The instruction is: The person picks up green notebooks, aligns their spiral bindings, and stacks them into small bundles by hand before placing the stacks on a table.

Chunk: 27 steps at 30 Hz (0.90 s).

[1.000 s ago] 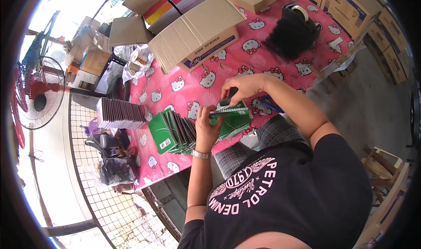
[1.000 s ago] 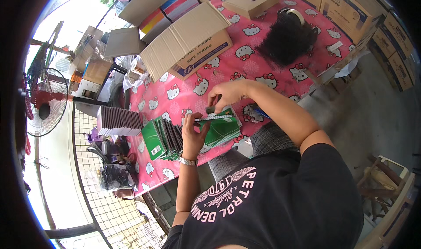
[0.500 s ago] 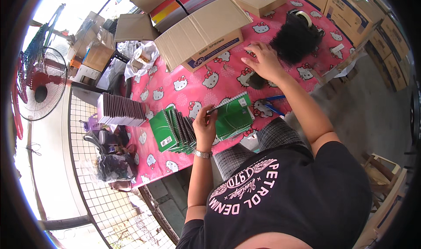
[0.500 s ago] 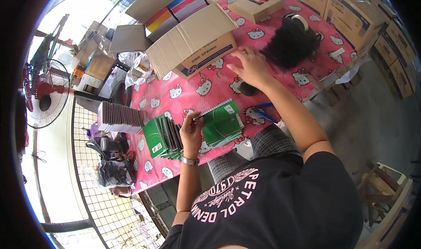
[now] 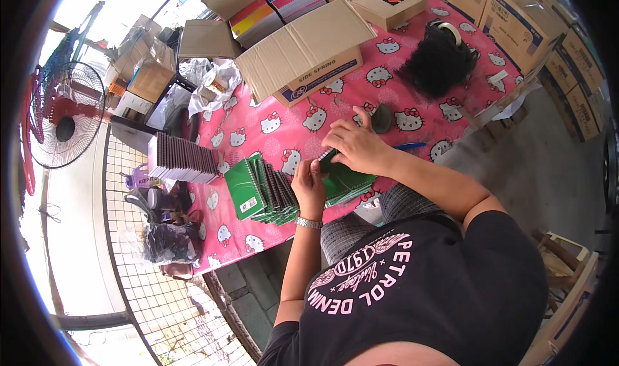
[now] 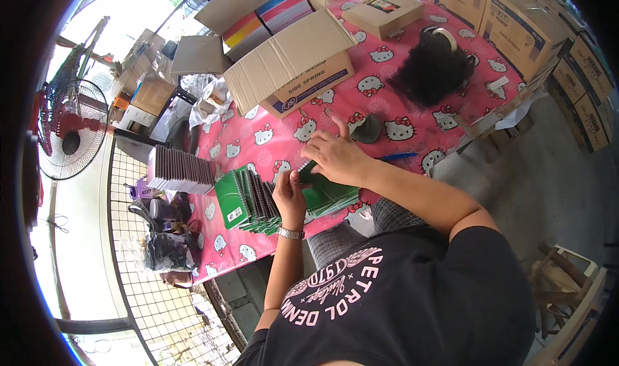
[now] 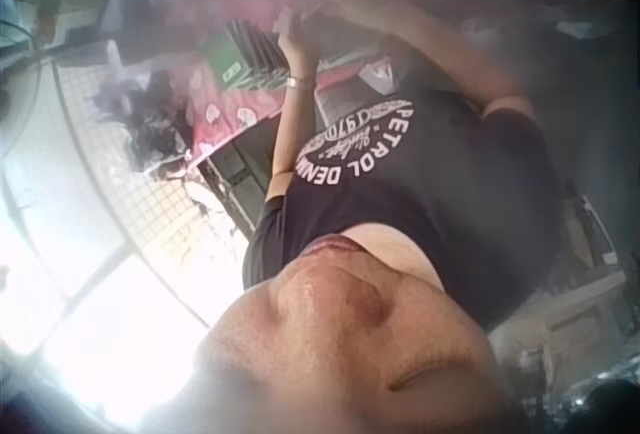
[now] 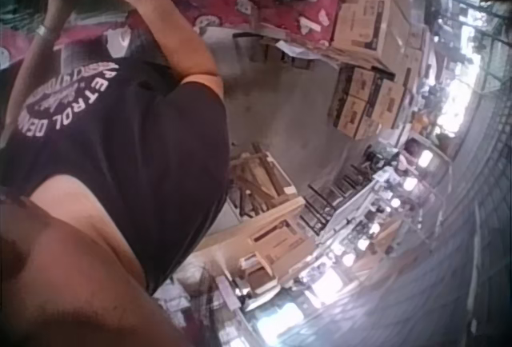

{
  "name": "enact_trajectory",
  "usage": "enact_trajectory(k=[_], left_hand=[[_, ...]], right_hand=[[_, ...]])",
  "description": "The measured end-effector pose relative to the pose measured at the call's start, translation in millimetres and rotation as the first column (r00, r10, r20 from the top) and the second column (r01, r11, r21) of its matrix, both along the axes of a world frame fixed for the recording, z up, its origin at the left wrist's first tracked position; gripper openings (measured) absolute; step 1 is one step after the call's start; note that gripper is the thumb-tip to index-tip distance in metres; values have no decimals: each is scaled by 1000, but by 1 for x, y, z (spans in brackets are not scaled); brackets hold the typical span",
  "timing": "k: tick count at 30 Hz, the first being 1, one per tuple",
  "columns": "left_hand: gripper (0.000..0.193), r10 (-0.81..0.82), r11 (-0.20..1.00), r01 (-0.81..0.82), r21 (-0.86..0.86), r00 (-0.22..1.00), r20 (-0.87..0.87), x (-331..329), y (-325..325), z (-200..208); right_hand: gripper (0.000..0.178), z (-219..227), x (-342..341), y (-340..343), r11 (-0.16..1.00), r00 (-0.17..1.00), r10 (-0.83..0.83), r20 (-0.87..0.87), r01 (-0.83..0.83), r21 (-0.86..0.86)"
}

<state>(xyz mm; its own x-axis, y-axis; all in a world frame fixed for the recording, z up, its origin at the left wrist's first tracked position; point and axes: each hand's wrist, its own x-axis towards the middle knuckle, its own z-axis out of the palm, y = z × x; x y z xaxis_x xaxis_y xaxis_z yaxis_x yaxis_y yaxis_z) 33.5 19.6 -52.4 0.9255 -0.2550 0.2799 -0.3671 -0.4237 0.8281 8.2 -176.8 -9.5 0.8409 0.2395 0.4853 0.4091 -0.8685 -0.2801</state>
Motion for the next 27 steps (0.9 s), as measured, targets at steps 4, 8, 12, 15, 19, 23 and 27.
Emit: enact_trajectory(k=[4, 8, 12, 15, 19, 23, 27], left_hand=[[12, 22, 993, -4, -116, 987, 156, -8, -16, 7], [15, -15, 996, 18, -88, 999, 32, -4, -6, 5], [19, -41, 996, 48, -77, 996, 80, -6, -8, 1], [15, -18, 967, 35, -254, 997, 70, -4, -4, -11], [22, 91, 955, -28, -296, 975, 201, -10, -20, 1], [27, 165, 983, -184, -20, 822, 546, -17, -25, 35], [23, 67, 950, -269, 157, 668, 741, -13, -5, 67]], right_hand=[[28, -9, 0, -3, 1000, 1000, -14, 23, 13, 26], [24, -9, -1, -2, 993, 999, 23, 45, -28, 111], [23, -17, 4, -3, 992, 998, 1, 56, -8, 124], [20, -4, -3, 13, 972, 986, -68, 155, 31, 234], [14, -2, -20, 34, 876, 983, -116, 145, 32, 482], [8, 16, -23, 43, 794, 984, -165, 59, 98, 600], [16, 9, -8, 65, -76, 844, 524, -115, 182, 980]])
